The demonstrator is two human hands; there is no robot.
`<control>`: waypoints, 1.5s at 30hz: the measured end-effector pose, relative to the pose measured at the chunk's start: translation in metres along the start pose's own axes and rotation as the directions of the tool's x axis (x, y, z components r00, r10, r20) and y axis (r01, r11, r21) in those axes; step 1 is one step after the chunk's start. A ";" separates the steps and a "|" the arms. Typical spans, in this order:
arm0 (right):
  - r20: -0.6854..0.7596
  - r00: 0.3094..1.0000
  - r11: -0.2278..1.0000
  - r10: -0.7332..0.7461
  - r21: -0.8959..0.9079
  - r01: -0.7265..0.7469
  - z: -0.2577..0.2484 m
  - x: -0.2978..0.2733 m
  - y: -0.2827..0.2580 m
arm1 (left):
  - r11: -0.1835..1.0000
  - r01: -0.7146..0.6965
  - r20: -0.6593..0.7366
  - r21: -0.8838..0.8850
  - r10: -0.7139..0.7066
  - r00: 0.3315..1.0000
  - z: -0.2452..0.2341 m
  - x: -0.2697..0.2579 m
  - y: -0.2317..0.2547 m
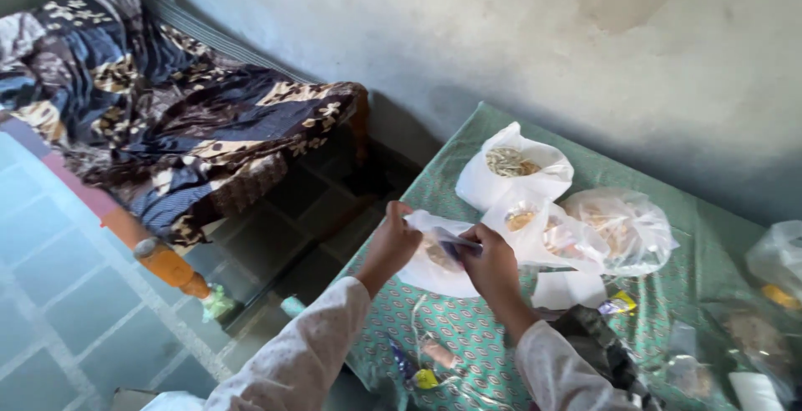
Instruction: The person organizes craft supplies on a table, handling plastic bags containing beads and other small items, folding a cloth, and placing items into a container. The person also moves a folded cloth to a nearby cot.
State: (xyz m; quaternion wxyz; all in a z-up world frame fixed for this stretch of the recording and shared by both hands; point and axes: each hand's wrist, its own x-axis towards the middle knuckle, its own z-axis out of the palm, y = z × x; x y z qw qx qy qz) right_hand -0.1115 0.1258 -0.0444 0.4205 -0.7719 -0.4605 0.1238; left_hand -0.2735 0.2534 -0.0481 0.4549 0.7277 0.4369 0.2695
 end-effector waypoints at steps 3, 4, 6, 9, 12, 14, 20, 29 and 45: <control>-0.039 0.976 0.958 -0.215 -0.202 0.203 0.023 0.002 -0.011 | 0.994 -0.032 0.043 -0.100 0.037 0.998 -0.002 -0.005 -0.001; -0.040 0.975 0.958 -0.216 -0.201 0.204 0.027 0.003 -0.014 | 0.994 -0.034 0.042 -0.100 0.038 0.998 -0.003 -0.007 0.002; 0.046 0.930 0.886 -0.364 -0.292 0.361 0.033 0.004 -0.017 | 0.993 -0.077 0.027 -0.092 0.079 0.996 -0.006 -0.013 0.007; 0.143 0.914 0.862 -0.381 -0.304 0.407 0.050 0.012 0.005 | 0.987 -0.080 0.085 -0.137 0.093 0.992 -0.011 -0.016 0.007; 0.224 0.934 0.881 -0.278 -0.329 0.341 0.058 0.016 0.010 | 0.973 -0.072 0.172 -0.217 0.111 0.979 -0.013 -0.016 0.001; 0.251 0.941 0.888 -0.230 -0.342 0.308 0.064 0.018 0.018 | 0.968 -0.064 0.177 -0.244 0.110 0.978 -0.015 -0.016 -0.003; 0.356 0.914 0.937 -0.195 -0.207 0.281 0.071 0.026 0.054 | 0.972 -0.109 0.237 -0.207 0.158 0.959 -0.020 -0.018 0.003; 0.451 0.893 0.955 -0.020 -0.256 0.150 0.019 -0.008 0.032 | 0.908 -0.386 0.304 -0.163 0.419 0.856 0.040 0.000 -0.035; -0.125 0.944 0.948 0.304 -0.057 -0.313 -0.143 -0.073 0.086 | 0.869 -0.296 0.206 0.397 0.230 0.951 0.019 -0.030 0.066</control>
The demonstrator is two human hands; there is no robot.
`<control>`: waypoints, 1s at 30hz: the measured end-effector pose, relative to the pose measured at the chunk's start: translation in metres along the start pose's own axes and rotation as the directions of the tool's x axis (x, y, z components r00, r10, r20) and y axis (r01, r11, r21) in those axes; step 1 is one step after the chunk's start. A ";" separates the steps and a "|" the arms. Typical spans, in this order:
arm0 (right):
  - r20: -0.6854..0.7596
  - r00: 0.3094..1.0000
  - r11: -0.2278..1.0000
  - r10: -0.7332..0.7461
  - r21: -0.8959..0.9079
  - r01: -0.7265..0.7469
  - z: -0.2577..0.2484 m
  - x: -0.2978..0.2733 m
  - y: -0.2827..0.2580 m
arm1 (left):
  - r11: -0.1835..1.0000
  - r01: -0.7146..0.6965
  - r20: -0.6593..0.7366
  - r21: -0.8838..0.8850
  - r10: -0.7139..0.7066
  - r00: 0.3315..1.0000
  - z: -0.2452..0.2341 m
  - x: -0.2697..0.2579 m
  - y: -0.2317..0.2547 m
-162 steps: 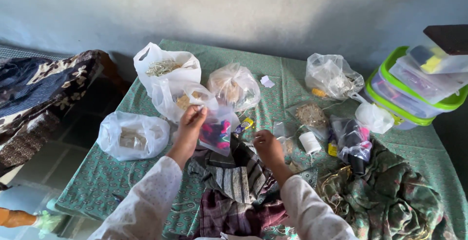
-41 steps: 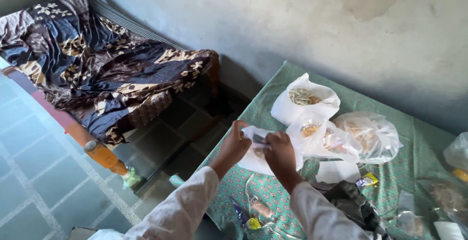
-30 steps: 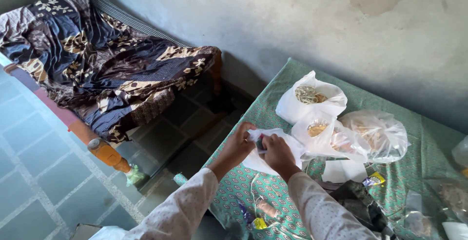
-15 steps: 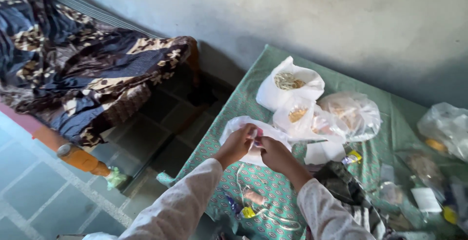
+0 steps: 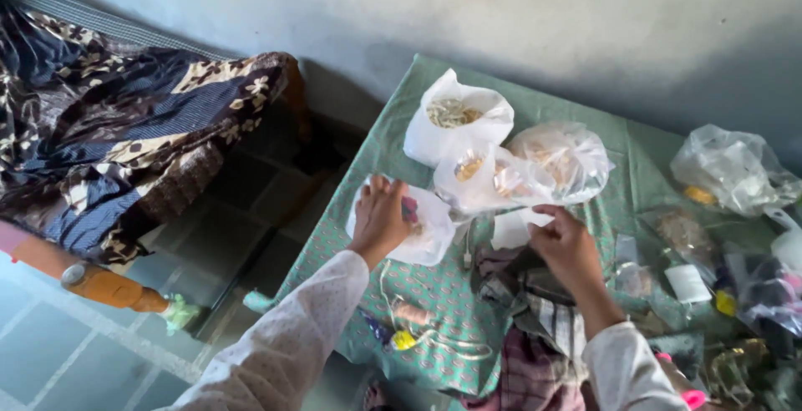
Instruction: The person organizes craft supplies on a table, handling plastic bags containing beads and other small items, folding a cloth, and placing items into a container. The person also moves a folded cloth to a nearby cot.
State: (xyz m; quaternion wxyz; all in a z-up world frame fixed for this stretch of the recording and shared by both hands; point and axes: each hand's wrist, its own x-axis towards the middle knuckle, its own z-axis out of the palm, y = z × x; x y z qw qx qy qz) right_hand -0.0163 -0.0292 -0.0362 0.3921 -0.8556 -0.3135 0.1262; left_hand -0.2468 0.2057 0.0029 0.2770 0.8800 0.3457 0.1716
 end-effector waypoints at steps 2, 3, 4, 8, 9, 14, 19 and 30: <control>0.038 0.997 0.990 0.068 -0.130 -0.062 -0.022 -0.002 0.017 | 0.999 -0.034 -0.141 0.003 0.035 0.989 0.013 -0.002 0.011; 0.067 0.989 0.959 0.134 -0.259 -0.113 -0.036 -0.002 0.026 | 0.998 -0.067 -0.285 0.012 0.068 0.956 0.020 -0.002 0.018; 0.063 0.989 0.959 0.135 -0.258 -0.115 -0.036 -0.001 0.047 | 0.997 -0.071 -0.285 0.012 0.072 0.956 0.025 -0.006 0.029; 0.352 0.911 0.909 -0.216 -0.269 0.319 -0.041 -0.015 0.101 | 0.927 -0.363 -0.391 -0.098 0.300 0.870 0.052 -0.020 0.068; 0.475 0.860 0.876 -0.185 -0.317 0.364 -0.043 -0.025 0.107 | 0.887 -0.423 -0.344 -0.184 0.345 0.873 0.062 -0.024 0.077; 0.465 0.885 0.799 0.029 -0.543 0.260 -0.045 -0.056 0.099 | 0.827 -0.484 -0.227 -0.286 0.432 0.873 0.108 -0.042 0.113; 0.227 0.973 0.940 0.026 -0.336 0.053 -0.101 -0.042 0.068 | 0.825 -0.427 0.003 -0.370 0.460 0.888 0.143 -0.055 0.126; 0.246 0.916 0.944 -0.318 0.169 0.282 -0.126 -0.044 0.045 | 0.463 0.011 0.211 -0.886 0.383 0.899 0.188 -0.039 0.132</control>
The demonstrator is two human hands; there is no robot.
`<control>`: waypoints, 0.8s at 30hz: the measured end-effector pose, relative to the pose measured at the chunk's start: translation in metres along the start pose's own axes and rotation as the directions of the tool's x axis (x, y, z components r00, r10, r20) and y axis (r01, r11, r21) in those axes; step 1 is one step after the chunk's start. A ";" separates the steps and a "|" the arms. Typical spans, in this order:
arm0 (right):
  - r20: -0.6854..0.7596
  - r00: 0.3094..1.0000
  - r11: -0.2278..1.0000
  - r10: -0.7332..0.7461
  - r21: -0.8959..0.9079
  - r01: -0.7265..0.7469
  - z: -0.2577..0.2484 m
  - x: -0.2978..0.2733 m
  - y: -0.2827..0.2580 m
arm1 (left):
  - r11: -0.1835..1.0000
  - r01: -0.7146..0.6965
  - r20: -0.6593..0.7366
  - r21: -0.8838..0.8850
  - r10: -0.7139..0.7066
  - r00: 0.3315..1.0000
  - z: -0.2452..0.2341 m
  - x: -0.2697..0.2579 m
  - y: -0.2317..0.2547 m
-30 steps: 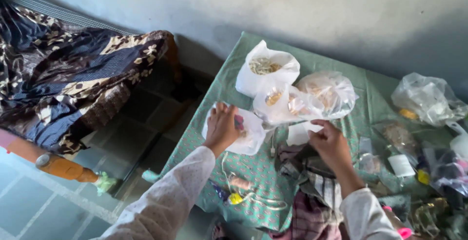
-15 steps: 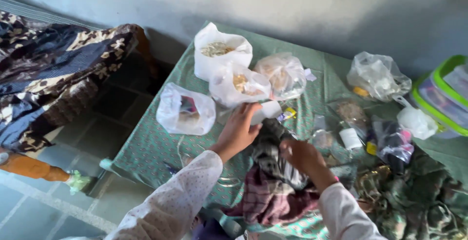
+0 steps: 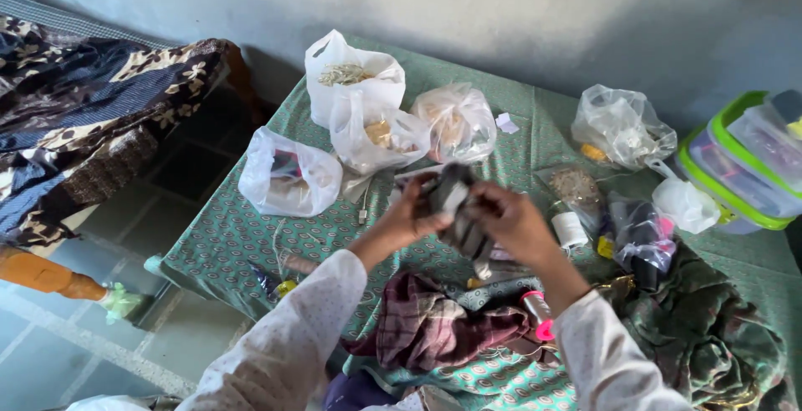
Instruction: The person organizes craft supplies on a table, handling plastic bags containing beads and other small items, folding a cloth, and placing items into a container. The person also moves a folded cloth to a nearby cot.
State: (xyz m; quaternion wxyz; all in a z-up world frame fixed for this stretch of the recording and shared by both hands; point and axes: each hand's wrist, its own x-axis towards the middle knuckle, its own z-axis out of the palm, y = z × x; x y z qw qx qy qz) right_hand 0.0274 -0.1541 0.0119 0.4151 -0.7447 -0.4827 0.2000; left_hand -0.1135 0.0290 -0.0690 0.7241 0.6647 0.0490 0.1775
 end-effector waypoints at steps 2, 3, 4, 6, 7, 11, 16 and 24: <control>0.055 0.998 0.999 0.003 0.050 -0.005 0.013 -0.007 -0.005 | 0.992 0.080 -0.041 0.100 -0.076 0.996 -0.014 -0.011 -0.017; 0.108 0.994 0.995 0.005 0.097 -0.016 0.020 -0.010 -0.008 | 0.968 0.162 -0.087 0.193 -0.147 0.985 -0.022 -0.017 -0.025; 0.114 0.994 0.995 -0.002 0.098 -0.009 0.017 -0.006 -0.002 | 0.968 0.160 -0.096 0.195 -0.144 0.985 -0.030 -0.019 -0.034; -0.092 0.984 0.946 0.154 0.302 -0.120 0.013 0.000 0.011 | 0.867 0.339 -0.215 0.364 -0.276 0.937 -0.045 -0.028 -0.055; -0.082 0.985 0.945 0.150 0.305 -0.119 0.008 0.005 0.035 | 0.865 0.345 -0.226 0.363 -0.278 0.934 -0.052 -0.032 -0.058; -0.461 0.834 0.943 0.303 0.271 -0.192 -0.010 0.011 0.080 | 0.636 0.602 -0.604 0.484 -0.255 0.755 -0.074 -0.045 -0.073; -0.378 0.822 0.897 0.426 0.058 -0.438 -0.015 0.022 0.086 | 0.643 0.569 -0.679 0.512 -0.102 0.727 -0.061 -0.052 -0.043; -0.250 0.893 0.918 0.373 -0.037 -0.394 -0.009 0.025 0.082 | 0.890 0.416 -0.502 0.186 -0.278 0.819 -0.043 0.049 -0.126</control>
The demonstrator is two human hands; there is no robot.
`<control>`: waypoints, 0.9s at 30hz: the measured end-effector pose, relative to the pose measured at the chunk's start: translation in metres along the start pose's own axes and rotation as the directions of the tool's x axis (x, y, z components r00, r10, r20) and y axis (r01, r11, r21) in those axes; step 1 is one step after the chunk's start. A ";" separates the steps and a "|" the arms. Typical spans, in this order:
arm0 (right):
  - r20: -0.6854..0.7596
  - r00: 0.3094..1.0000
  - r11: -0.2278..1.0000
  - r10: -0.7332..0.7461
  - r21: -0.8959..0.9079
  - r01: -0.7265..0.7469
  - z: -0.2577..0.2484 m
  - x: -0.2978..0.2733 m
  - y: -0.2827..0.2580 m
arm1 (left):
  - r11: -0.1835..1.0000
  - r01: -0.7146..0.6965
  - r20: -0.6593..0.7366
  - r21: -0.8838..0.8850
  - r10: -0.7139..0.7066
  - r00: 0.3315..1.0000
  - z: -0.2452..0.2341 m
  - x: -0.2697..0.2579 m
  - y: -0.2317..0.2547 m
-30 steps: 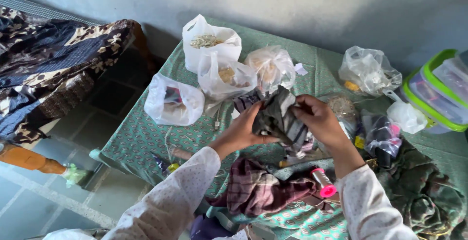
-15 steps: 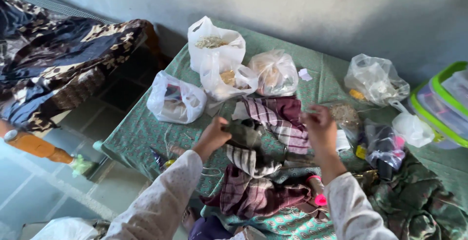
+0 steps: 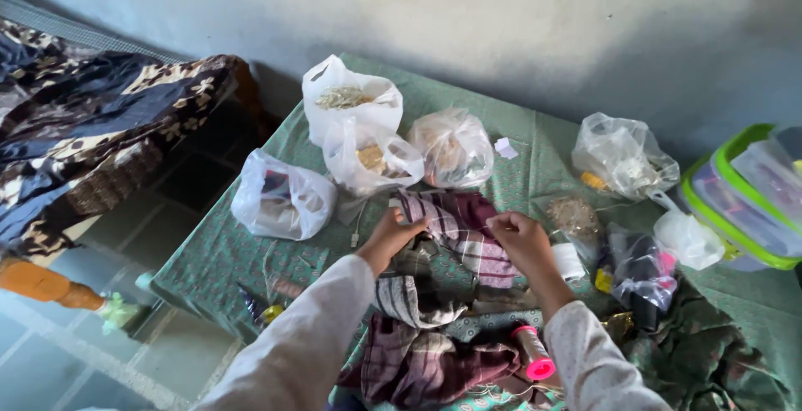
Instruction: The person organizes craft supplies on a table, handling plastic bags containing beads and other small items, folding a cloth, and placing items into a container. The person also moves a folded cloth to a nearby cot.
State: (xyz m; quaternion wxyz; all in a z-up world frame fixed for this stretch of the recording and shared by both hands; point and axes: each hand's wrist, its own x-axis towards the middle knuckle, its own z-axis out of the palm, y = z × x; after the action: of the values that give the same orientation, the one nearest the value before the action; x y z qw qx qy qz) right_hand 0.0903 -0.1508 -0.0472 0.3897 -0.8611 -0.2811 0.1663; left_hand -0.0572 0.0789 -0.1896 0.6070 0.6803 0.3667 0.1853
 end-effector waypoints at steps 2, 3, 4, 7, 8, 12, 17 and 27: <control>0.037 0.998 0.998 -0.047 0.045 0.045 -0.009 0.005 0.008 | 0.990 -0.026 -0.054 -0.136 0.018 0.998 0.017 -0.010 0.028; 0.076 0.992 0.992 -0.101 0.089 0.094 -0.013 0.008 0.012 | 0.962 -0.056 -0.118 -0.269 0.025 0.993 0.026 -0.015 0.043; 0.069 0.993 0.992 -0.101 0.086 0.095 -0.019 0.009 0.016 | 0.961 -0.059 -0.112 -0.272 0.030 0.993 0.032 -0.016 0.051; 0.043 0.987 0.987 -0.157 -0.014 0.158 -0.044 0.018 0.019 | 0.970 0.026 -0.040 -0.240 -0.037 0.999 0.066 0.007 0.062; 0.024 0.960 0.960 -0.279 -0.036 0.279 -0.050 0.024 0.016 | 0.977 -0.162 -0.008 -0.137 0.162 0.987 0.082 0.031 0.051; 0.105 0.800 0.769 -0.591 -0.225 0.598 -0.089 0.026 -0.052 | 0.811 -0.585 0.244 0.010 0.565 0.788 0.073 -0.010 0.163; 0.265 0.795 0.801 -0.546 -0.114 0.588 -0.120 0.049 -0.090 | 0.468 -0.883 0.347 0.023 0.825 0.446 0.028 -0.038 0.254; 0.314 0.835 0.882 -0.452 0.296 0.366 -0.141 0.069 -0.096 | 0.533 -0.845 0.258 0.030 0.813 0.522 -0.022 -0.015 0.289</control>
State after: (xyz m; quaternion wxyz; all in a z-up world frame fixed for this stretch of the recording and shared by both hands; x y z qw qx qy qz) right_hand 0.1824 -0.1384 0.1118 0.4501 -0.6830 -0.5080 0.2701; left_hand -0.0034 0.0843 0.0952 0.4265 0.8320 -0.0565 0.3504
